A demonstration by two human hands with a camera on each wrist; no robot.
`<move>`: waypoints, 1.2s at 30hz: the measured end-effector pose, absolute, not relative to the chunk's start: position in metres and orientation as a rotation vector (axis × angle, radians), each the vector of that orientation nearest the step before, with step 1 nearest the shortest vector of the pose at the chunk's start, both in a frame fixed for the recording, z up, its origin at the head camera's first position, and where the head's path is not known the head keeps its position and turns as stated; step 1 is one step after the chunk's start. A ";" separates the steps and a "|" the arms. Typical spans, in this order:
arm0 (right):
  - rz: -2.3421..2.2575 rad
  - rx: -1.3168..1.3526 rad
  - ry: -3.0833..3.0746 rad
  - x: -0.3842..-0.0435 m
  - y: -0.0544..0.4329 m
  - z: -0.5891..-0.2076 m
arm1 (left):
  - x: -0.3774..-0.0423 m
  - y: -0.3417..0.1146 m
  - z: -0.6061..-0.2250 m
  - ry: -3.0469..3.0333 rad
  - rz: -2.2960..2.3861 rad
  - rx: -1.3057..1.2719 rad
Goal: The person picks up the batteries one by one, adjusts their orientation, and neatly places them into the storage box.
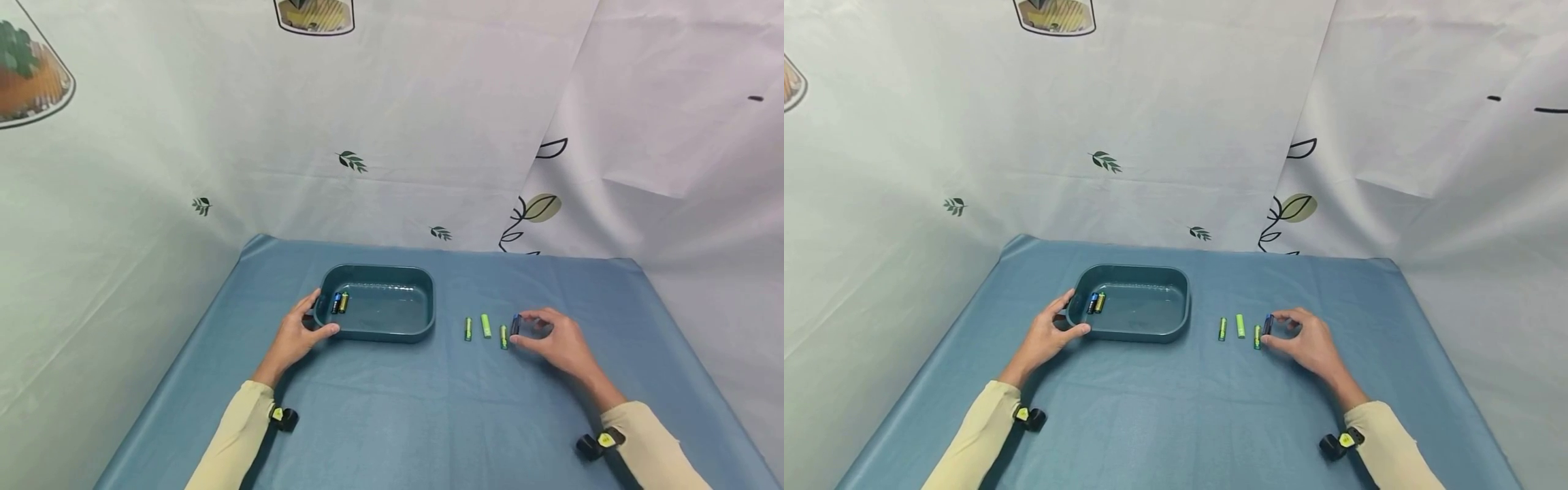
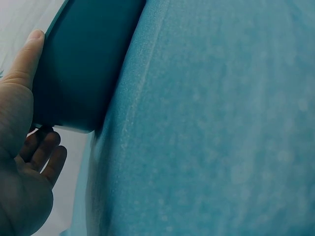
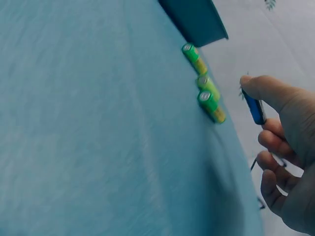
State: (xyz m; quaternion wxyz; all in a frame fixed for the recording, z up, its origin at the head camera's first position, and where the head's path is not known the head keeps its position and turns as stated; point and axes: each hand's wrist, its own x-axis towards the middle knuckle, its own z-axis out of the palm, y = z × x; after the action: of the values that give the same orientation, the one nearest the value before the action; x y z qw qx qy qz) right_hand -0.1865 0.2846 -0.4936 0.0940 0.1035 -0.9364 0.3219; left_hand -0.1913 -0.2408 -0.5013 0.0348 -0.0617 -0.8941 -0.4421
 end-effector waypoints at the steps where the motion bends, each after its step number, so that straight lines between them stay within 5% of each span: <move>1: 0.954 0.303 -2.775 -0.187 0.283 -0.491 | -0.191 -0.241 -0.502 -2.746 -1.359 -0.192; 36: 1.024 0.516 -2.680 -0.245 0.189 -0.426 | -0.192 -0.240 -0.503 -2.748 -1.365 -0.178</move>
State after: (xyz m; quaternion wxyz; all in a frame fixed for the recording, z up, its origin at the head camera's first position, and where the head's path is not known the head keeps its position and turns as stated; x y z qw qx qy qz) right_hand -0.2455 0.1887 -0.4263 0.1129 0.1760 -0.9134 0.3491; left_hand -0.1920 -0.2400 -0.5027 0.0339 -0.0579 -0.8936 -0.4439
